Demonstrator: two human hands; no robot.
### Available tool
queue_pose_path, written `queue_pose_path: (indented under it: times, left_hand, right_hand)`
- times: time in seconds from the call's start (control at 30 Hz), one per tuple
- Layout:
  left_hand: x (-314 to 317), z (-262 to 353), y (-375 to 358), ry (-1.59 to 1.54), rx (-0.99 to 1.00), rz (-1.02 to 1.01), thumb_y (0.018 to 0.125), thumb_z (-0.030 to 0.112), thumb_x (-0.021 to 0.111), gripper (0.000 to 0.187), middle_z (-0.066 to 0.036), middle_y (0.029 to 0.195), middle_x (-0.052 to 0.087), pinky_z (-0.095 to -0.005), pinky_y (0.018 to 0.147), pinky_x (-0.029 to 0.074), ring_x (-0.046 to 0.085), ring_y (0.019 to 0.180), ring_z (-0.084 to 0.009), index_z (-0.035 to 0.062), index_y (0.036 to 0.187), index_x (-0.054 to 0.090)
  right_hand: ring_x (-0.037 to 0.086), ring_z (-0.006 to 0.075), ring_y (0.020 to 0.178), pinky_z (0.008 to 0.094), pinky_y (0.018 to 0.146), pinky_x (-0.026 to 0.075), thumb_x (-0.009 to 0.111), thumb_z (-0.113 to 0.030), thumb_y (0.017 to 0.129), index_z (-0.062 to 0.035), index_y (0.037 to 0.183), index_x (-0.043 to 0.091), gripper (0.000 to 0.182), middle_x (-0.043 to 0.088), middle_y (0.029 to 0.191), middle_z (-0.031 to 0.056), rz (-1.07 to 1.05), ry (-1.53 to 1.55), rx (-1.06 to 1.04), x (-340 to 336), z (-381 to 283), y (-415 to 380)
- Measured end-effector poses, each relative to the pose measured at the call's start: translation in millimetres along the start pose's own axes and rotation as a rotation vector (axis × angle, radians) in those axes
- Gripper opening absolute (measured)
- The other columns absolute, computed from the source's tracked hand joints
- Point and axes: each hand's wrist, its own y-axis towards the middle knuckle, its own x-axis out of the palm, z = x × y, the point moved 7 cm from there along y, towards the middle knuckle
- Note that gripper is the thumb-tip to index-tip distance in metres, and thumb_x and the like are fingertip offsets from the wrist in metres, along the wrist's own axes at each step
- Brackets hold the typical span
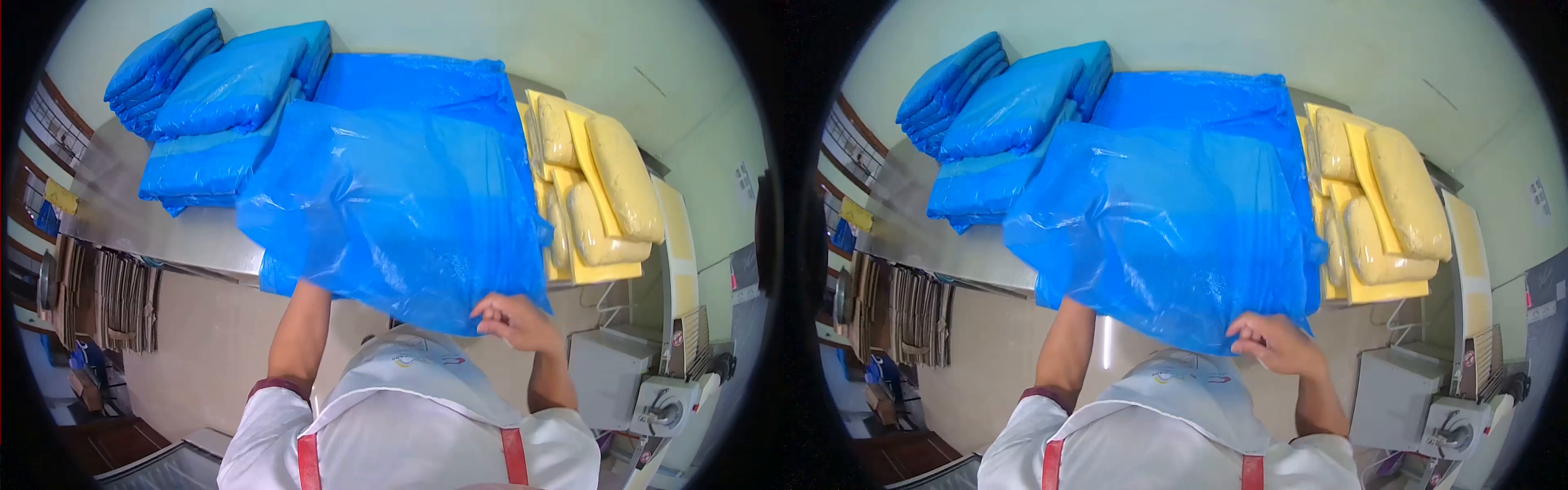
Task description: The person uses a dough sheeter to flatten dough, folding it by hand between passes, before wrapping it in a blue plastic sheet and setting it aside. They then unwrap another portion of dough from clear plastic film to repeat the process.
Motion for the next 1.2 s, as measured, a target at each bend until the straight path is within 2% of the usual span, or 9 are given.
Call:
queue_pose_path:
  times: [0.13,0.33,0.43,0.5,0.6,0.7,1.03,1.1,1.2]
  left_hand:
    - [14.2,-28.4,-67.2,-1.420,-0.208,0.088,0.084,0.057,0.058,0.086,-0.014,0.148,0.033,-0.0473,0.113,0.025,0.030,0.138,-0.0289,0.0031,0.144,0.030]
    - [-1.2,-45.3,-186.3,-2.029,-0.082,0.308,0.079,0.058,0.066,0.088,-0.012,0.145,0.039,-0.0461,0.113,0.028,0.036,0.134,-0.0271,0.0046,0.142,0.035]
    - [-12.1,-31.3,-193.8,-2.033,0.065,0.374,0.084,0.046,0.068,0.079,-0.012,0.143,0.040,-0.0441,0.111,0.031,0.039,0.132,-0.0260,0.0041,0.141,0.035]
    - [-12.1,-55.7,-194.4,-1.483,-0.183,0.597,0.090,0.034,0.063,0.062,-0.010,0.138,0.046,-0.0409,0.107,0.037,0.045,0.125,-0.0243,0.0045,0.139,0.039]
    - [-18.1,-93.5,-204.2,-1.217,-0.430,0.747,0.094,0.016,0.058,0.044,-0.011,0.130,0.054,-0.0375,0.100,0.043,0.053,0.116,-0.0221,0.0027,0.133,0.046]
    - [-18.3,-112.5,-219.5,-1.160,-0.511,0.741,0.093,0.008,0.058,0.037,-0.012,0.123,0.058,-0.0372,0.096,0.046,0.057,0.109,-0.0219,-0.0008,0.128,0.050]
    - [15.4,-207.0,-219.5,-1.131,-0.724,0.504,0.095,0.017,0.057,0.028,-0.008,0.112,0.060,-0.0348,0.088,0.049,0.058,0.101,-0.0180,0.0001,0.118,0.054]
    - [-20.1,-228.5,-242.8,-0.835,-0.808,0.702,0.095,0.016,0.057,0.026,-0.008,0.107,0.060,-0.0325,0.087,0.048,0.058,0.099,-0.0169,0.0002,0.115,0.054]
    - [-105.7,-182.6,-226.6,-0.273,-0.485,0.920,0.094,0.016,0.058,0.023,-0.007,0.102,0.060,-0.0300,0.085,0.047,0.058,0.097,-0.0157,-0.0007,0.110,0.056]
  right_hand:
    - [0.058,0.0126,0.081,0.0283,0.070,0.046,0.061,-0.010,0.090,-0.0048,0.114,0.056,0.025,0.063,0.092,0.0039,0.109,0.612,0.102,96.7,108.0,-20.5]
    - [0.053,0.0162,0.108,0.0288,0.088,0.045,0.070,-0.016,0.087,-0.0032,0.128,0.047,0.049,0.055,0.121,0.0075,0.978,1.139,0.141,142.2,187.4,-19.5]
    - [0.052,0.0195,0.112,0.0309,0.093,0.043,0.069,-0.016,0.087,-0.0006,0.131,0.045,0.053,0.053,0.126,0.0097,1.170,0.766,0.131,102.0,166.4,-7.8]
    - [0.053,0.0211,0.111,0.0320,0.093,0.043,0.068,-0.014,0.088,0.0013,0.132,0.044,0.053,0.053,0.125,0.0100,1.356,0.219,0.072,73.9,148.2,-10.2]
    - [0.056,0.0252,0.111,0.0389,0.094,0.045,0.066,-0.019,0.090,0.0011,0.133,0.043,0.052,0.056,0.123,0.0164,1.606,0.475,0.148,38.8,135.0,-45.0]
    - [0.059,0.0220,0.103,0.0357,0.087,0.048,0.063,-0.022,0.092,-0.0022,0.124,0.051,0.040,0.060,0.116,0.0126,1.601,0.895,-0.186,27.0,140.7,-85.7]
    - [0.058,0.0147,0.084,0.0287,0.070,0.047,0.055,-0.017,0.094,-0.0122,0.104,0.052,0.012,0.058,0.094,0.0020,1.422,1.128,0.454,118.8,329.7,-74.7]
    - [0.055,0.0145,0.086,0.0281,0.072,0.046,0.048,-0.012,0.093,-0.0116,0.104,0.049,0.011,0.056,0.100,0.0048,1.714,0.813,0.500,95.5,352.1,-134.1]
    - [0.053,0.0168,0.089,0.0319,0.078,0.047,0.052,-0.012,0.095,-0.0022,0.110,0.048,0.019,0.054,0.100,0.0065,1.868,-0.111,0.266,-25.6,230.2,-150.6]
